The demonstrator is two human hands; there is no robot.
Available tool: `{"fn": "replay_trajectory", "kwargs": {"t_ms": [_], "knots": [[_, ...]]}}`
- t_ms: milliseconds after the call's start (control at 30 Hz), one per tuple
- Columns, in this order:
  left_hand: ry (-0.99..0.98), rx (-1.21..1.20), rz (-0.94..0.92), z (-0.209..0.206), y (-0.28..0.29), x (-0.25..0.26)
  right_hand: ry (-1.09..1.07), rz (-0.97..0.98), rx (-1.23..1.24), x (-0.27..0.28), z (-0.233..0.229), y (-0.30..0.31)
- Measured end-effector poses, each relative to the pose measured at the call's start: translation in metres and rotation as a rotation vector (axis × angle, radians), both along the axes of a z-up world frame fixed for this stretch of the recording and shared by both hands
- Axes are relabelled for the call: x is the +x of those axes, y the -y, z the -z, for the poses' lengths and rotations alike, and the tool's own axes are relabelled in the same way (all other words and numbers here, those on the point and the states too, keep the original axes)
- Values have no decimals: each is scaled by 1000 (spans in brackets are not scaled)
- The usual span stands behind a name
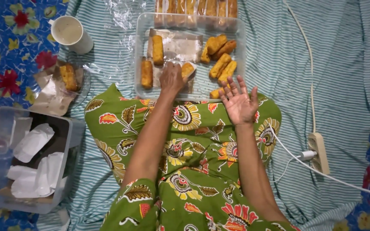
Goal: Wrapping individual fried food items in small plastic sheets for packaging
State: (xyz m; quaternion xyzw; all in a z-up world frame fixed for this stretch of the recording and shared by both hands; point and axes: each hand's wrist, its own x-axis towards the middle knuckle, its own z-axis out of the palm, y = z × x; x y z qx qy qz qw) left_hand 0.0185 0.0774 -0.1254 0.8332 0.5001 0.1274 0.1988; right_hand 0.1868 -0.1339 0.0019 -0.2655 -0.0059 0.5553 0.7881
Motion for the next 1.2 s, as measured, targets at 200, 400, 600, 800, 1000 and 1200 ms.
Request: {"fn": "replay_trajectory", "kwargs": {"t_ms": [200, 400, 600, 800, 1000, 1200], "knots": [[54, 14, -23, -12, 5, -4, 8, 23, -12, 1, 9, 0], [163, 75, -1, -15, 10, -9, 16, 19, 3, 3, 16, 1], [299, 398, -30, -57, 19, -11, 8, 16, 26, -2, 8, 3], [432, 272, 46, -101, 38, -21, 16, 17, 20, -4, 7, 4], [308, 261, 21, 10, 18, -1, 23, 10, 22, -7, 4, 7], [345, 38, 23, -43, 29, -11, 23, -10, 28, -4, 12, 7]]}}
